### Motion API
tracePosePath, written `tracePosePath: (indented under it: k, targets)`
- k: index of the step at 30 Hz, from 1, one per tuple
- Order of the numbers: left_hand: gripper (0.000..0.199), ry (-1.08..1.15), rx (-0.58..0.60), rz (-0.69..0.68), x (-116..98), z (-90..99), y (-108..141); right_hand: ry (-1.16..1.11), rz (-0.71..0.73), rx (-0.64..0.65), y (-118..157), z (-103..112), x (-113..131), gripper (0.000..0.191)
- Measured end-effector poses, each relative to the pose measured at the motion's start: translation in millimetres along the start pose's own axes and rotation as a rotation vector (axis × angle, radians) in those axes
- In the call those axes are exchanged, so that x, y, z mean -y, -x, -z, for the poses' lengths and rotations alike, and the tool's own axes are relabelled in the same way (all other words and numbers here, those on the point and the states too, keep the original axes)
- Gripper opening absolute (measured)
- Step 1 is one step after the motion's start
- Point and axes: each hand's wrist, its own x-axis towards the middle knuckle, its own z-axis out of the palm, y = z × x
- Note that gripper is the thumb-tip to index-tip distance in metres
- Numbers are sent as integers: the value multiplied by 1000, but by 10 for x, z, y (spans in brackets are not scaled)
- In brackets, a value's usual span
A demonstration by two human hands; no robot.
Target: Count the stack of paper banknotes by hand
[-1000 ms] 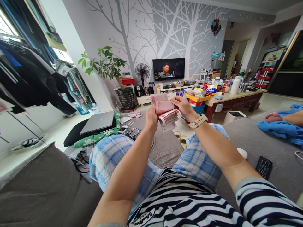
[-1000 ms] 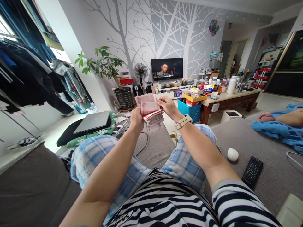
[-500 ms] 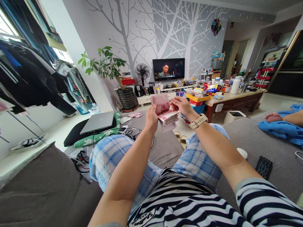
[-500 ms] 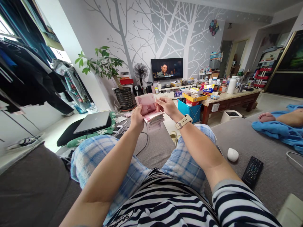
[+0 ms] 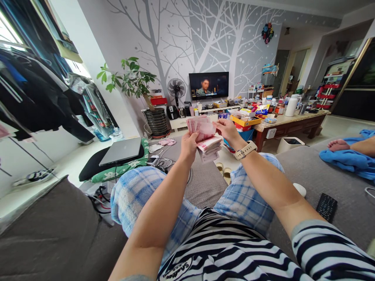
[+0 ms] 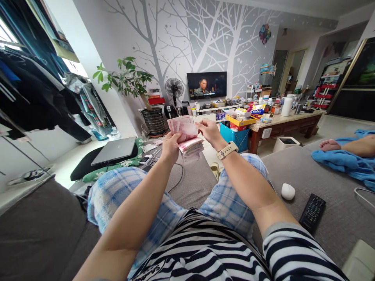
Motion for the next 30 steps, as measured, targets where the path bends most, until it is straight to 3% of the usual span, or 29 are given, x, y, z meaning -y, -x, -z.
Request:
tracePosePath:
  k: [3, 8, 12, 30]
  targets:
    - [19, 0, -23, 7, -3, -6, -1, -11, 13, 18, 5, -1, -5, 33]
    - [24, -89, -173, -101, 10, 29, -35, -52, 32, 55, 30, -9, 36, 32]
    - [30, -88, -242, -102, 50, 72, -77, -71, 30, 96, 51, -17, 91, 34]
    - [26, -73, -214, -103, 51, 64, -87, -91, 35, 127, 78, -26, 145, 35]
